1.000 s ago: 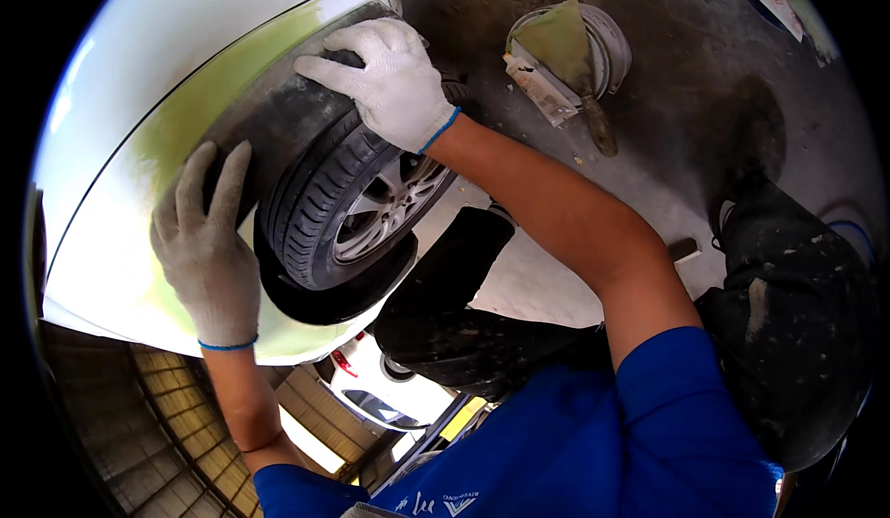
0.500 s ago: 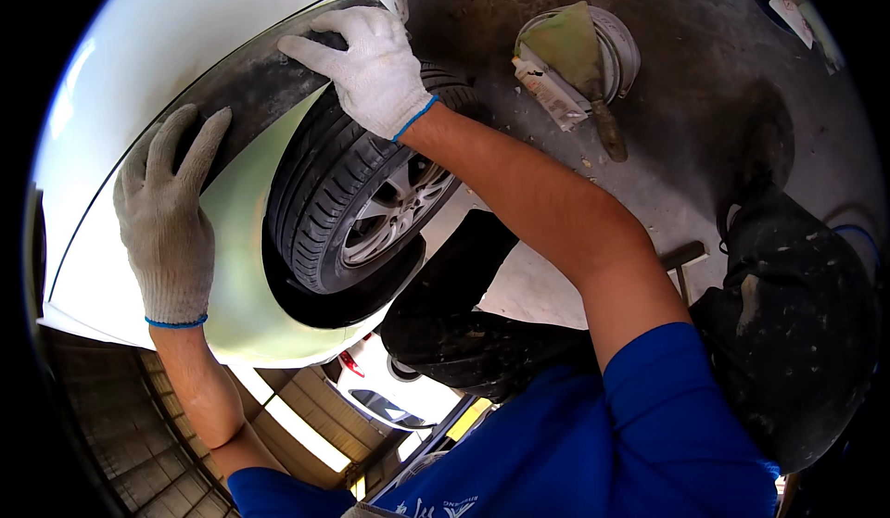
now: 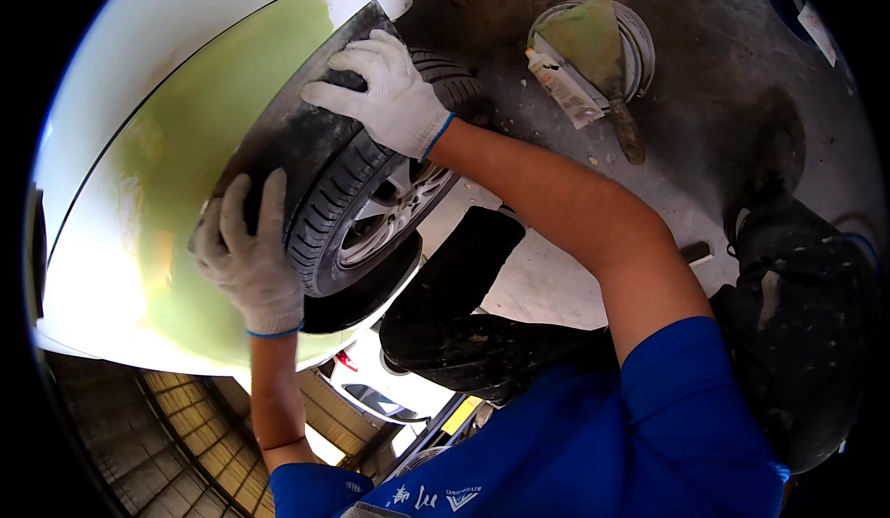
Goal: The person kneels beside a white car and applies a green body filler to the front fender using a spreader. They repeatedly smooth the compound over the surface near the wheel arch and wipe the tool on a container.
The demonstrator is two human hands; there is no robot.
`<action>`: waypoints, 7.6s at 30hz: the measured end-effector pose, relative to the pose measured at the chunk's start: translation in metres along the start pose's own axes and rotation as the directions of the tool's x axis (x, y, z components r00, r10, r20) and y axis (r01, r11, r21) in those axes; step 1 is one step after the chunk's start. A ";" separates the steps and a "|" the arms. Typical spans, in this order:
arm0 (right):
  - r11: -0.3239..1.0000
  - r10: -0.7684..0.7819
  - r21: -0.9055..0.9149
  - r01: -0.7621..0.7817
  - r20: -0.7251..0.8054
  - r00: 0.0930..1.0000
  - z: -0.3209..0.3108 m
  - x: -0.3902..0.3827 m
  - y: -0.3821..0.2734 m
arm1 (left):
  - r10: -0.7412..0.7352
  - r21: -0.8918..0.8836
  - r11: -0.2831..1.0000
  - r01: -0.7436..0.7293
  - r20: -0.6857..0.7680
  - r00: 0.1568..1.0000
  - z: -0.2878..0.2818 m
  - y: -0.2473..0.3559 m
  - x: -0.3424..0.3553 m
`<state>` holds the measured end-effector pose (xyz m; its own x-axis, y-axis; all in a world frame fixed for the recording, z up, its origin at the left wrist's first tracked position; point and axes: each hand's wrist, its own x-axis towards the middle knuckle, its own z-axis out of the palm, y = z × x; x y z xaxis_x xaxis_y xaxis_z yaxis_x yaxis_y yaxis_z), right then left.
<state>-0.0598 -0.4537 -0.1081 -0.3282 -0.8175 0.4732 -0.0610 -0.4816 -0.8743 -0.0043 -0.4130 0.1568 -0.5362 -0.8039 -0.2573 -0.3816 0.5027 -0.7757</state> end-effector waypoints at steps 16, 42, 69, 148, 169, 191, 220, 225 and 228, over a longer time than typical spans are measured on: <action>0.994 0.091 -0.045 -0.095 -0.083 0.992 -0.046 0.031 -0.018 | 0.082 -0.072 0.995 -0.070 0.175 0.981 -0.066 -0.012 0.072; 0.999 -0.026 -0.030 0.027 0.049 0.998 -0.010 -0.006 0.001 | -0.112 -0.137 0.980 0.142 0.208 0.972 -0.023 0.019 0.006; 0.985 0.021 -0.167 0.049 0.395 0.918 -0.130 -0.012 -0.020 | -0.123 -0.637 0.718 0.281 0.281 0.952 -0.079 0.097 -0.020; 0.385 0.923 0.598 -0.703 -0.234 0.306 -0.485 0.091 0.156 | -0.665 -0.641 -0.747 0.179 0.720 -0.198 -0.054 0.264 -0.312; 0.973 0.215 -0.028 -0.228 -0.236 0.948 -0.059 0.035 0.028 | -0.698 -0.601 -0.716 0.356 0.637 -0.327 -0.073 0.245 -0.278; 0.985 0.164 -0.010 -0.170 -0.200 0.966 -0.026 0.021 0.008 | -0.827 -0.681 -0.227 0.696 0.512 0.232 -0.043 0.277 -0.391; 0.813 0.506 0.355 -0.462 -0.037 0.862 -0.056 0.060 0.037 | -0.809 -0.874 -0.061 0.483 0.327 0.489 -0.030 0.261 -0.383; 0.752 0.533 0.495 -0.437 -0.064 0.844 -0.057 0.038 0.012 | -0.836 -0.827 -0.159 0.539 0.403 0.372 -0.029 0.278 -0.371; 0.753 0.590 0.375 -0.540 -0.024 0.807 -0.076 0.012 -0.011 | -0.762 -0.744 -0.584 0.326 0.641 0.097 -0.048 0.262 -0.318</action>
<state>-0.1346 -0.4339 -0.1011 -0.3237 -0.9362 -0.1370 0.4852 -0.0399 -0.8735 0.0294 -0.0102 0.0630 0.7212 -0.6641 0.1969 -0.5117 -0.3193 0.7976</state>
